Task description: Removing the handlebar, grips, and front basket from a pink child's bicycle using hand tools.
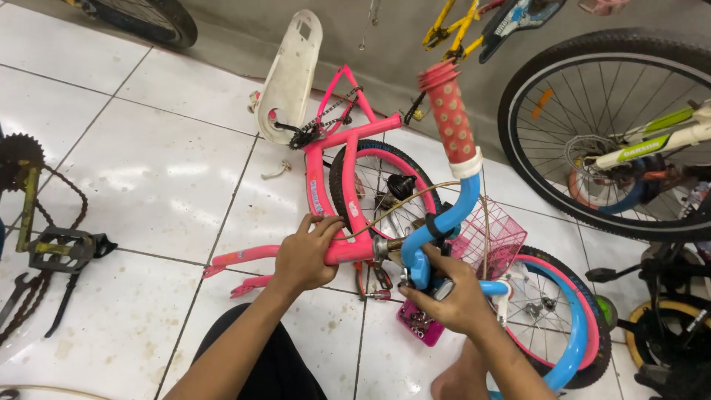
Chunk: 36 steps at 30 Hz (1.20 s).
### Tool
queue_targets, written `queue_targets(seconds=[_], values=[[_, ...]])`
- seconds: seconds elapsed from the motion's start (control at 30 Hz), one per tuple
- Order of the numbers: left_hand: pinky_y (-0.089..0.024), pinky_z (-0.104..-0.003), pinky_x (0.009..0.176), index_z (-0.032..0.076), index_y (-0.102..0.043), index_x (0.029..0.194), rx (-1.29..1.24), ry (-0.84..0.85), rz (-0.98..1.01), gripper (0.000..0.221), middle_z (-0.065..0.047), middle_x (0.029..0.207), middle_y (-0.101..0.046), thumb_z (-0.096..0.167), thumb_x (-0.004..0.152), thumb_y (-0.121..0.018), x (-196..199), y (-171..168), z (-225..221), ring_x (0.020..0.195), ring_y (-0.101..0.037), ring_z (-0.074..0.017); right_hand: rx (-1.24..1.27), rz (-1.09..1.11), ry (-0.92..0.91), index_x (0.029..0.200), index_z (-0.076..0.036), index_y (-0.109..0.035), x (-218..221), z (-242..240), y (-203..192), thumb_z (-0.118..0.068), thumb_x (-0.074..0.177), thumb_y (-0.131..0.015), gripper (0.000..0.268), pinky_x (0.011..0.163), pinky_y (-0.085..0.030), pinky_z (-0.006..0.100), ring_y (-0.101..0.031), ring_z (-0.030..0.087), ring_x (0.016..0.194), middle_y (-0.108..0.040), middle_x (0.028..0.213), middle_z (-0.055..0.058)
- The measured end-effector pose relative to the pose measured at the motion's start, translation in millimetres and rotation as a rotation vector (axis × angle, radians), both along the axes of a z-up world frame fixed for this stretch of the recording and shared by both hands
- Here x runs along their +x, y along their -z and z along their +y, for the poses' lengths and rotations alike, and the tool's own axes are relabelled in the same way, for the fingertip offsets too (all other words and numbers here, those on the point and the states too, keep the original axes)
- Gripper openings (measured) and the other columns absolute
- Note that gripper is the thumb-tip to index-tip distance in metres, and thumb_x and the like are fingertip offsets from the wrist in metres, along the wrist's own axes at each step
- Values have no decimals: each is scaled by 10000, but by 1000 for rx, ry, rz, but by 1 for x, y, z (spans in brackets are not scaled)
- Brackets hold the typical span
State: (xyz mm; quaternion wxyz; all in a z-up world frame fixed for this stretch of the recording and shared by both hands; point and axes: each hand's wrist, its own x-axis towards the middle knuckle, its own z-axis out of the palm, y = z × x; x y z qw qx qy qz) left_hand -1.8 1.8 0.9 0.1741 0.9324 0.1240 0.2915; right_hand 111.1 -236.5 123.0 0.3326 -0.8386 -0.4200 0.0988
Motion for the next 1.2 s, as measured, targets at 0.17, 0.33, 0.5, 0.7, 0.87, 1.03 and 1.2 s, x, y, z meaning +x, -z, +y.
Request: queue_targets(seconds=[0.17, 0.33, 0.5, 0.7, 0.87, 1.03, 1.2], values=[[-552, -363, 532, 168, -628, 1157, 22, 12, 100, 652, 95, 1261, -647, 139, 508, -681, -17, 3, -4, 1167, -572, -261, 67, 97, -15, 930, -41, -775, -31, -12, 12, -217, 644, -867, 348, 543, -525, 270, -635, 144, 521, -763, 651, 22], [-562, -338, 532, 161, -628, 1141, 117, 45, 121, 622, 106, 1248, -643, 133, 521, -672, -34, 3, -11, 1152, -579, -264, 221, 71, -80, 1179, -55, -695, -56, -30, 43, -142, 664, -870, 551, 897, -551, 352, -745, 238, 1008, -772, 1194, 89], [-585, -353, 580, 137, -635, 1170, 140, 84, 131, 676, 83, 1284, -637, 115, 496, -674, -46, 28, -9, 1151, -572, -296, 307, 200, -13, 1218, -32, -646, -82, -44, 92, -106, 672, -857, 591, 834, -574, 312, -738, 192, 894, -742, 1203, 105], [-582, -353, 589, 133, -632, 1186, 172, 86, 133, 711, 70, 1294, -633, 108, 477, -675, -53, 34, -20, 1157, -567, -305, 332, 204, 36, 1245, 4, -653, -100, -52, 90, -92, 674, -844, 610, 752, -586, 270, -722, 149, 761, -785, 1045, 73], [-586, -349, 576, 139, -627, 1176, 183, 84, 164, 726, 82, 1295, -621, 106, 453, -687, -50, 40, -24, 1147, -562, -294, 361, 154, 25, 1308, -6, -636, -101, -55, 92, -107, 681, -840, 667, 769, -582, 283, -716, 169, 776, -789, 974, 70], [-588, -386, 672, 144, -604, 1161, 207, 85, 130, 671, 46, 1319, -617, 68, 499, -687, -37, 54, -33, 1210, -556, -352, 344, 151, 214, 1090, -15, -754, -93, -61, 125, -137, 668, -882, 457, 595, -552, 246, -651, 133, 577, -756, 705, 24], [-557, -364, 705, 160, -650, 1152, 212, 56, 105, 655, 72, 1359, -631, 23, 512, -661, -30, 58, -16, 1254, -542, -311, 406, 175, 219, 1012, -29, -750, -106, -36, 145, -120, 703, -862, 341, 559, -536, 239, -634, 118, 547, -740, 679, 7]])
